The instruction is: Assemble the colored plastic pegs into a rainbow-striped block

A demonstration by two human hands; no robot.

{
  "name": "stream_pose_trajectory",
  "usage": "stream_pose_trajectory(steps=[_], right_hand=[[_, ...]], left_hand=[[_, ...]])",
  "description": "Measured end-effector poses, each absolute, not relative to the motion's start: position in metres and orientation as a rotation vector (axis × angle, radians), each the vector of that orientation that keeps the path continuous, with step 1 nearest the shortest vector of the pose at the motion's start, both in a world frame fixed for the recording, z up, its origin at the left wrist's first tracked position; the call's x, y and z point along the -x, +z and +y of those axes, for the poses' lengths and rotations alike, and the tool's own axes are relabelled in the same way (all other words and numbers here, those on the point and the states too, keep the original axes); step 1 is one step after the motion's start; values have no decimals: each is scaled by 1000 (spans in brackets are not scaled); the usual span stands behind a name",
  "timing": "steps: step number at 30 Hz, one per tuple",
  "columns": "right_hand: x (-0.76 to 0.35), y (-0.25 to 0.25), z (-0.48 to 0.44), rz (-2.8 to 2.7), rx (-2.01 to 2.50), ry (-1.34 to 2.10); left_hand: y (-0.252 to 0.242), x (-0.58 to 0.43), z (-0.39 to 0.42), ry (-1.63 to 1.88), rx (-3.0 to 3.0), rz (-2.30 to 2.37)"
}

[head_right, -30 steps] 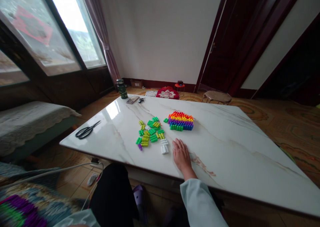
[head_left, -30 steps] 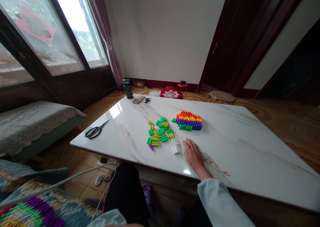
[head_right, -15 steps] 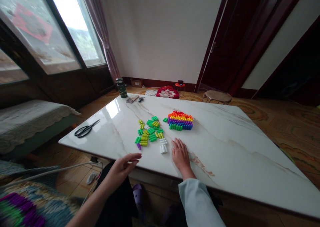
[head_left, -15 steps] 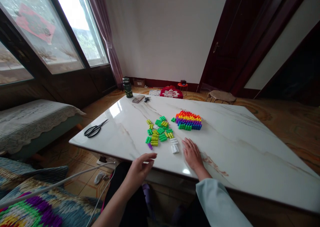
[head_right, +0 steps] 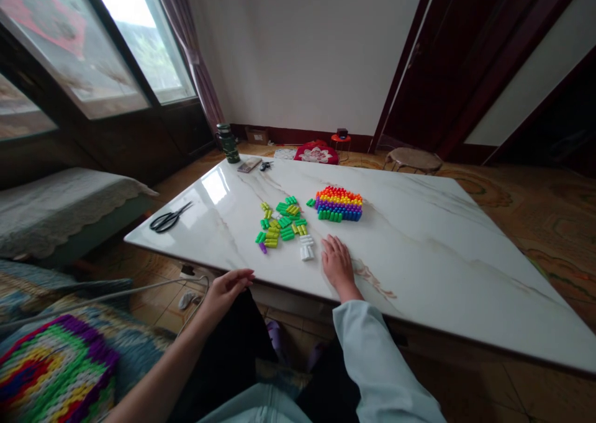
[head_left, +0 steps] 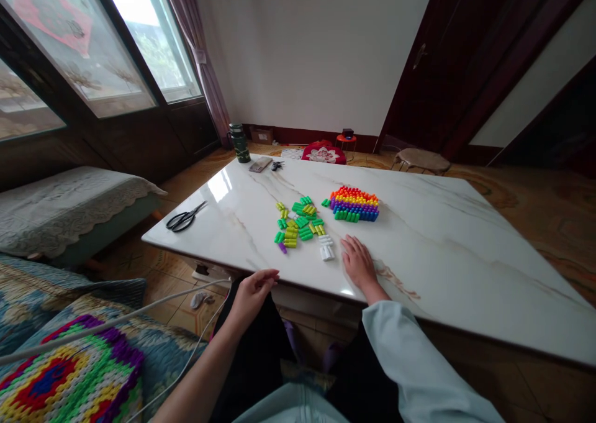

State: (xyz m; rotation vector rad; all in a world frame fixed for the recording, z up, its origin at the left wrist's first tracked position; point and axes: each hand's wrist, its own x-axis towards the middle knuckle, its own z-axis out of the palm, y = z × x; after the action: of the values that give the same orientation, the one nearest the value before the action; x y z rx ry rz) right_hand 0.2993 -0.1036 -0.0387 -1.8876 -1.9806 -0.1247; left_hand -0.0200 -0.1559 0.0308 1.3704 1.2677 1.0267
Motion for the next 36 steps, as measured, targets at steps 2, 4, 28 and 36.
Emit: stream_pose_trajectory(steps=[2,4,28,36], right_hand=[[-299,-39,-104,-1979,1886,-137],[-299,-38,-104,-1977,1886,-148],[-303,-45,-102,-1964,1836,-198],[-301,-53,-106,-1975,1817,-330]], left_hand=[[28,18,-156,1017,-1372,1266],[24,15,-156,1002,-1384,1256],[-18,-19,-20,541,-2246,1924],[-26,-12,-31,548,-2396,1804]])
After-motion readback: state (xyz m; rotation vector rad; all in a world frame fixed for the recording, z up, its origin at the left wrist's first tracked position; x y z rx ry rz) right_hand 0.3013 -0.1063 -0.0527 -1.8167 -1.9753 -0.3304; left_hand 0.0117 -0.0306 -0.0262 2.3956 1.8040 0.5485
